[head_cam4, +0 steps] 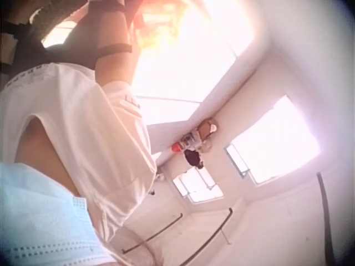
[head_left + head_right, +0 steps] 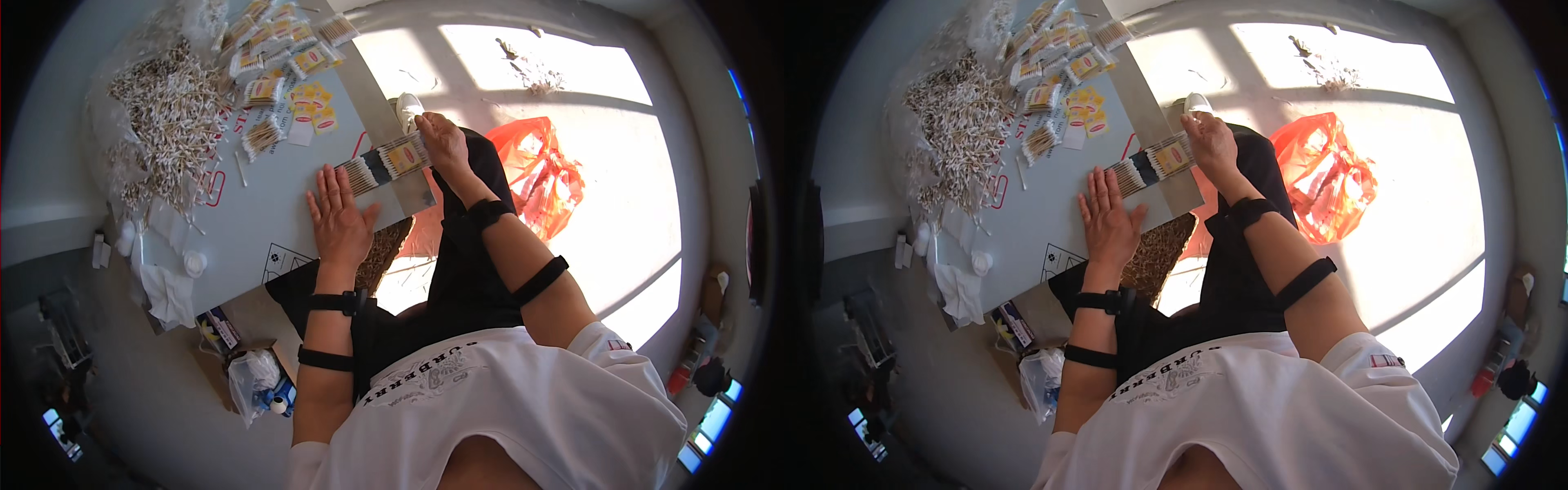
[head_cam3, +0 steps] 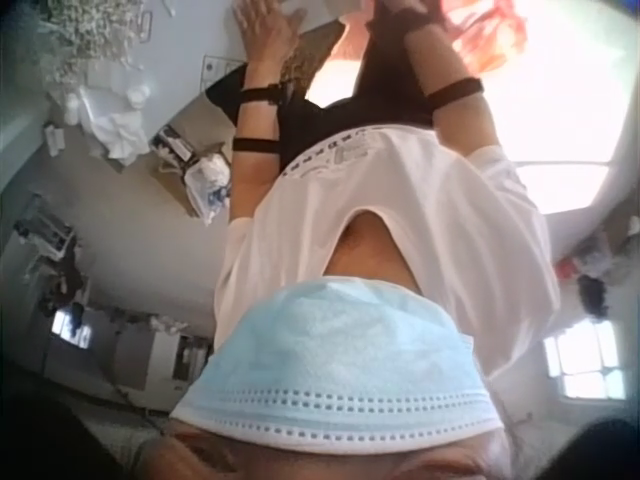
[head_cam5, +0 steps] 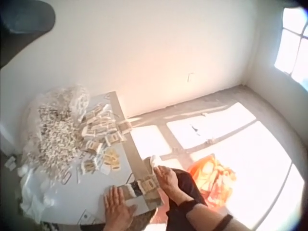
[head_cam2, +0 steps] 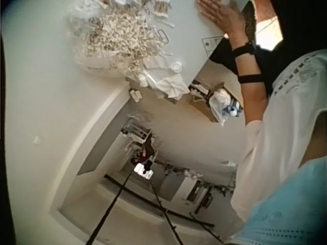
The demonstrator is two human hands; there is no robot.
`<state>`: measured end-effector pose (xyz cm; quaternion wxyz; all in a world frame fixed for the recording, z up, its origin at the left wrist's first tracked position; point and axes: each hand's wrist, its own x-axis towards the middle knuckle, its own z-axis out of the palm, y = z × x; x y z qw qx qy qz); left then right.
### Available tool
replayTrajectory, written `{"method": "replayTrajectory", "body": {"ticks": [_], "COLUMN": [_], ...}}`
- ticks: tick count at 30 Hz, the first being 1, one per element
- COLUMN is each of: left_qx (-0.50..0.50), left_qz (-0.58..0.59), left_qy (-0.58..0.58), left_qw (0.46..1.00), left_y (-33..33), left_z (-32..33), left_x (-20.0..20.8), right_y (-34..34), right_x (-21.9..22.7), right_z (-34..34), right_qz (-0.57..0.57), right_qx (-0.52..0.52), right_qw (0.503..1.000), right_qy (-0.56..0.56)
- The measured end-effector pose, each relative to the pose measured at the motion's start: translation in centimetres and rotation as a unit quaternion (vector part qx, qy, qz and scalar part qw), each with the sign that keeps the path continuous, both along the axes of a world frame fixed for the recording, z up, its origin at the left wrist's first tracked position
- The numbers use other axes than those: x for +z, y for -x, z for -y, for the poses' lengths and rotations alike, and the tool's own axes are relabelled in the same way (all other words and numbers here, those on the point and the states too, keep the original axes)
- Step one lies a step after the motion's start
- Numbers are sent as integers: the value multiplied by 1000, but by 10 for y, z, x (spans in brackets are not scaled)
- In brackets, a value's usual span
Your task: Packaging bunches of cotton swabs into small plastic bags.
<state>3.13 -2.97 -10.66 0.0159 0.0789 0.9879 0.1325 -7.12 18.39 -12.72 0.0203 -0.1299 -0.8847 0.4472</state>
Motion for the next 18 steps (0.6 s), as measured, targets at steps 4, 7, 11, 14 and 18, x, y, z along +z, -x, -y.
{"method": "replayTrajectory", "body": {"ticks": [4,7,11,14,18], "left_qx": [2,5,7,4,3], "left_qz": [-5,-5,-2,-1,3], "left_qy": [-9,-8,-5,-3,-3], "left_qw": [1000,1000,1000,1000,1000], "left_y": [3,3,2,3,3], "left_z": [-5,-5,-4,-5,-5], "left_x": [0,-1,-2,-1,-1], "right_y": [-9,0,3,6,7], "right_x": [3,9,15,10,-2], "right_z": [4,6,13,12,9], "right_qz": [-143,-6,57,73,31], "right_qx": [14,20,11,22,35], "right_qw": [974,993,990,987,991], "right_qy": [-174,-112,-127,-138,-124]}}
